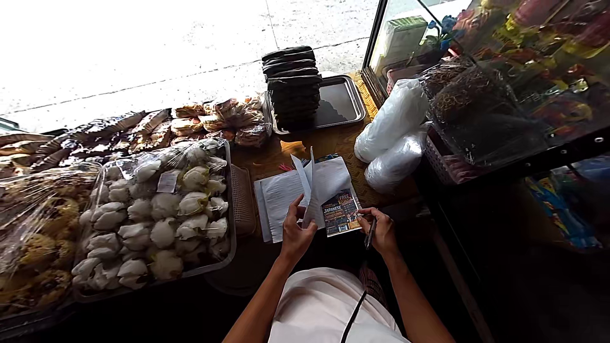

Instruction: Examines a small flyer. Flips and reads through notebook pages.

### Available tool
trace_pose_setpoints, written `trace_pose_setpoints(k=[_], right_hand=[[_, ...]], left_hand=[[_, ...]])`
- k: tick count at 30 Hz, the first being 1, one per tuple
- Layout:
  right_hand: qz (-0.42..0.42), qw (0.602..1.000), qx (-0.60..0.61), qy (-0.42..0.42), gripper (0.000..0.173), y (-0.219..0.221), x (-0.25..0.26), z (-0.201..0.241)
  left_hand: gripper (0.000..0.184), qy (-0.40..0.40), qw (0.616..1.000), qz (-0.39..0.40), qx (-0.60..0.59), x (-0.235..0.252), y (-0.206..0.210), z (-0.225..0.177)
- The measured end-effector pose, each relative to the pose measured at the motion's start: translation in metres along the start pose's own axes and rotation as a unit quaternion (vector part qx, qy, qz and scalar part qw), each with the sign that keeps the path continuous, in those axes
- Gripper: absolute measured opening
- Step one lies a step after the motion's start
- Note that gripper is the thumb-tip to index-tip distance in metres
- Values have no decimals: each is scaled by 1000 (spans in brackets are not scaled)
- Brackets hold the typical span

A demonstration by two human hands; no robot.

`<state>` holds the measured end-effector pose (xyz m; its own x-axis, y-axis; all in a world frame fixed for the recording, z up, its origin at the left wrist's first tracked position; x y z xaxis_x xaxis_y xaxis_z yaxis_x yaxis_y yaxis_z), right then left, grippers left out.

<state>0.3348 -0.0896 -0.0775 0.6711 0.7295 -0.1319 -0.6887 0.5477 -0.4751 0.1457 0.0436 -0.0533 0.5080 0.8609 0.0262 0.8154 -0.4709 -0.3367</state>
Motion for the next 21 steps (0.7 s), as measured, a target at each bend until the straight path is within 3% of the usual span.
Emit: trace_pose_setpoints(k=[3,7,9,12,14,16,21], right_hand=[[-47,998,-2,-33,21,2,6,-9],[-103,992,77,1,18,-3,6,-22],[-148,984,84,-60,16,-1,12,-18],[-168,954,11,-248,15,15,17,14],[-141,919,-52,-364,15,35,11,49],[-97,898,-88,-420,16,62,0,76],[-27,903,-117,-413,13,116,-19,85]], left_hand=[[68,-2,1000,-12,-4,-4,-5,5],[67,-16,999,-41,-11,-11,-16,9],[65,-30,998,-45,-24,-13,-18,14],[63,-51,997,-51,-41,-17,-17,21],[66,-66,995,-58,-44,-17,-20,22],[69,-87,993,-58,-57,-16,-24,25],[63,-174,977,-62,-102,-16,-33,43]])
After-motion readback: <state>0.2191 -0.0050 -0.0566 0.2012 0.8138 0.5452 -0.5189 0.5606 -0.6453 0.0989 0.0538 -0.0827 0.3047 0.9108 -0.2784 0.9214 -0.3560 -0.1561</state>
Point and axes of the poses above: each hand's wrist, its own x-axis towards the middle knuckle, its own y-axis out of the palm, z = x × y, the point moved 5 cm from there along x, towards the middle knuckle, and after that the axes turned 4 degrees about x, right-handed, at the moved point
